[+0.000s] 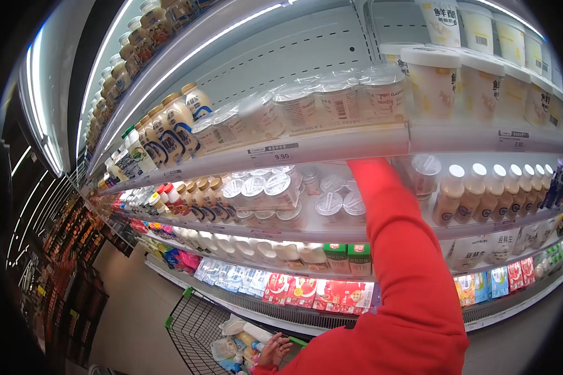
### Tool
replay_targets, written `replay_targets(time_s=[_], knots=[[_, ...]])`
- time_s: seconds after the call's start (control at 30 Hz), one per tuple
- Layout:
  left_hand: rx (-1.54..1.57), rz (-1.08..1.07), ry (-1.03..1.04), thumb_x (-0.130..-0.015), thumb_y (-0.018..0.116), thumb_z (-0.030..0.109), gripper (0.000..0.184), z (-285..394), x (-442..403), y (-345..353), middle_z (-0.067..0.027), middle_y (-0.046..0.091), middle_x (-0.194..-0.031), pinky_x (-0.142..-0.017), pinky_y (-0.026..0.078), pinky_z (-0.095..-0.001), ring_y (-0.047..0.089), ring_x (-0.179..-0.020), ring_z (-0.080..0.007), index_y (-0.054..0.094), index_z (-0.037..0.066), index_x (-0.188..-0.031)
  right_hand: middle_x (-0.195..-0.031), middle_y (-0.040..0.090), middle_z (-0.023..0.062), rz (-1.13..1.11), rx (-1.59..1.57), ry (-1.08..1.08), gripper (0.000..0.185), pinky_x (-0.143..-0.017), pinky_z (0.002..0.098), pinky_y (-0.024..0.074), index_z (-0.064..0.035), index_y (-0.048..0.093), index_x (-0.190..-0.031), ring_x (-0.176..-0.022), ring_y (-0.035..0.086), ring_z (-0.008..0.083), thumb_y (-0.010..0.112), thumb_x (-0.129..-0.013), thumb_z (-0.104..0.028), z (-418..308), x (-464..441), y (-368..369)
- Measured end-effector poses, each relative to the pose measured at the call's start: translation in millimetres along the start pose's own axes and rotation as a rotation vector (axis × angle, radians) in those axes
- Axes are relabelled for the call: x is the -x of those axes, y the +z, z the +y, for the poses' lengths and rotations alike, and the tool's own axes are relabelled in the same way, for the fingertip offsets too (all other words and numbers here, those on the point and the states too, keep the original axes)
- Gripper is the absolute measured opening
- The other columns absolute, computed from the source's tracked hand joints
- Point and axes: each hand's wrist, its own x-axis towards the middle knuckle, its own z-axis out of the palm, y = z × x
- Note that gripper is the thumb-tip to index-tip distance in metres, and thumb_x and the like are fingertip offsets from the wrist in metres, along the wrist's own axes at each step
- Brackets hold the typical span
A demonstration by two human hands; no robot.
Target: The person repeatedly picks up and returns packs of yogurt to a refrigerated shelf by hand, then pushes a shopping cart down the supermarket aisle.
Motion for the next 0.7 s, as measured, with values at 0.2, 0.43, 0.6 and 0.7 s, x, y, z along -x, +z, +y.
replay_targets(time_s=[0.2, 0.43, 0.6, 0.7], knots=[[-0.07, -0.02, 0.033, -0.094, 0.05, 0.018, 0.045, 10.0, -26.8, 21.4, -0.0205, 0.054, -0.121, -0.074, 0.054, -0.0352, 0.062, -0.098, -0.028, 0.037, 0.007, -0.135, -0.125, 0.055, 0.0221, 0.027, -0.019, -0.003, 0.076, -0.098, 0.0345, 0.0393, -0.0035, 0.047, -0.132, -0.115, 0.052, 0.0352, 0.071, -0.07, -0.042, 29.4, 16.6, -12.3], [-0.15, 0.026, 0.006, -0.094, 0.051, 0.021, 0.043, 12.7, -44.5, 18.0, -0.0188, 0.057, -0.115, -0.064, 0.052, -0.0309, 0.06, -0.071, -0.0174, 0.038, 0.007, -0.132, -0.125, 0.054, 0.0219, 0.014, 0.0, 0.0, 0.077, -0.098, 0.0345, 0.0392, -0.0042, 0.047, -0.133, -0.116, 0.051, 0.0351, 0.071, -0.07, -0.042, 36.3, 34.7, -7.5], [-0.187, 0.086, 0.004, -0.093, 0.052, 0.021, 0.043, 11.1, -43.4, 24.2, -0.0177, 0.058, -0.115, -0.06, 0.049, -0.0292, 0.058, -0.069, -0.0159, 0.038, 0.006, -0.131, -0.126, 0.054, 0.0218, 0.024, 0.01, 0.021, 0.078, -0.099, 0.0346, 0.039, -0.0046, 0.046, -0.133, -0.116, 0.051, 0.0349, 0.071, -0.07, -0.042, 23.9, 38.0, 1.3], [-0.139, 0.098, -0.002, -0.094, 0.05, 0.015, 0.039, 12.6, -42.1, 31.2, -0.0198, 0.058, -0.113, -0.059, 0.051, -0.0277, 0.059, -0.066, -0.0162, 0.039, 0.004, -0.13, -0.126, 0.054, 0.0217, 0.064, 0.003, 0.038, 0.078, -0.099, 0.0346, 0.0389, -0.0049, 0.046, -0.133, -0.117, 0.051, 0.0349, 0.071, -0.07, -0.042, 19.2, 37.2, -0.1]])
